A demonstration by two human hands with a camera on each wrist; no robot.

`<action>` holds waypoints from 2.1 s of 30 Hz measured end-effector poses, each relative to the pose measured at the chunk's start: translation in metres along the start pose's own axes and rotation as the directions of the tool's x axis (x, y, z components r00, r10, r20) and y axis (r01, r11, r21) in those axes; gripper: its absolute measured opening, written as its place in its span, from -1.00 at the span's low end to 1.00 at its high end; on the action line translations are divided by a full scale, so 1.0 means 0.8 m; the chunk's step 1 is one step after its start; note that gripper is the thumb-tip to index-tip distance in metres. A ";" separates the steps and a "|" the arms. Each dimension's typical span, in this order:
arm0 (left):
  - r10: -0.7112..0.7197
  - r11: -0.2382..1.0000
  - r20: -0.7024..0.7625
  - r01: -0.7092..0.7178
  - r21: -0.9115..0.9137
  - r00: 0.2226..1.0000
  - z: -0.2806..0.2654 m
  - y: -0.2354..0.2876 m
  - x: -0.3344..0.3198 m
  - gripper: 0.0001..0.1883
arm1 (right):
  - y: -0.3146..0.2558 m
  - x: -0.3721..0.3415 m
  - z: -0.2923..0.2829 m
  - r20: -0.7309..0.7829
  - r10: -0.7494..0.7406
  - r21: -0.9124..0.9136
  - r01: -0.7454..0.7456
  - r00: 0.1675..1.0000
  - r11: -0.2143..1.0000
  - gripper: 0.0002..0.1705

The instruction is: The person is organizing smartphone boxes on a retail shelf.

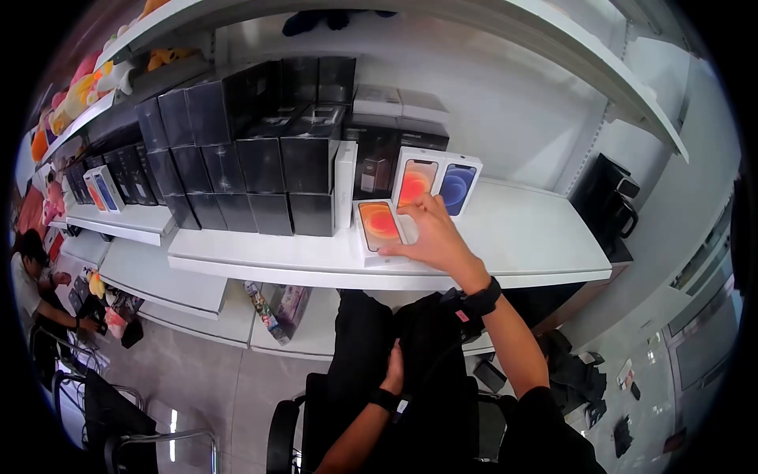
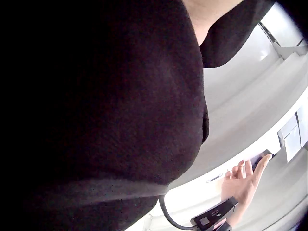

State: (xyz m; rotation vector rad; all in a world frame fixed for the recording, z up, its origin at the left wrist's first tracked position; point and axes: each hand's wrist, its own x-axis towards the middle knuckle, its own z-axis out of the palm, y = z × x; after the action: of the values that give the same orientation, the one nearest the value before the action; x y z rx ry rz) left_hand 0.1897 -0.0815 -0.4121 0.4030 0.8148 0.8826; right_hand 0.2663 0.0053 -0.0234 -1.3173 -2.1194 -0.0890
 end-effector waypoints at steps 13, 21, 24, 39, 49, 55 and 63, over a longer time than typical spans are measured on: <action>-0.207 0.917 0.183 0.255 -0.307 0.961 0.034 0.039 -0.062 -0.24 | -0.030 0.019 0.050 0.231 0.407 -0.223 -0.359 0.884 0.906 0.08; -0.084 0.939 0.077 0.104 -0.328 0.994 0.056 0.062 -0.094 -0.38 | -0.013 0.007 -0.010 0.445 0.437 -0.176 -0.402 0.782 0.898 -0.05; -0.167 0.913 0.028 0.165 -0.373 0.986 0.054 0.063 -0.087 -0.45 | 0.005 -0.003 -0.020 0.350 0.363 -0.059 -0.366 0.864 0.929 0.05; -0.132 0.951 0.020 0.132 -0.281 0.991 0.062 0.069 -0.088 -0.36 | -0.010 0.063 -0.034 0.104 -0.354 -0.261 0.369 0.929 0.892 -0.23; -0.149 0.939 0.035 0.152 -0.309 0.988 0.076 0.081 -0.102 -0.29 | 0.009 0.106 0.013 -0.322 -0.240 -0.306 0.139 0.916 0.942 -0.27; 0.089 0.995 -0.040 -0.091 -0.031 0.995 0.073 0.065 -0.104 -0.20 | 0.012 0.104 0.023 -0.286 -0.210 -0.312 0.117 0.935 0.943 -0.38; -0.025 0.990 0.010 0.026 -0.139 1.000 0.068 0.069 -0.106 -0.15 | 0.015 0.094 0.017 -0.266 -0.230 -0.221 0.174 0.936 0.960 -0.38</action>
State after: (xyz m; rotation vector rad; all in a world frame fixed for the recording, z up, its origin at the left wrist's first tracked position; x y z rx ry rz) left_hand 0.1713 -0.1170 -0.3042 0.2730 0.7445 0.9072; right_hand 0.2475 0.0755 0.0037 -1.1074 -2.0224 -0.5559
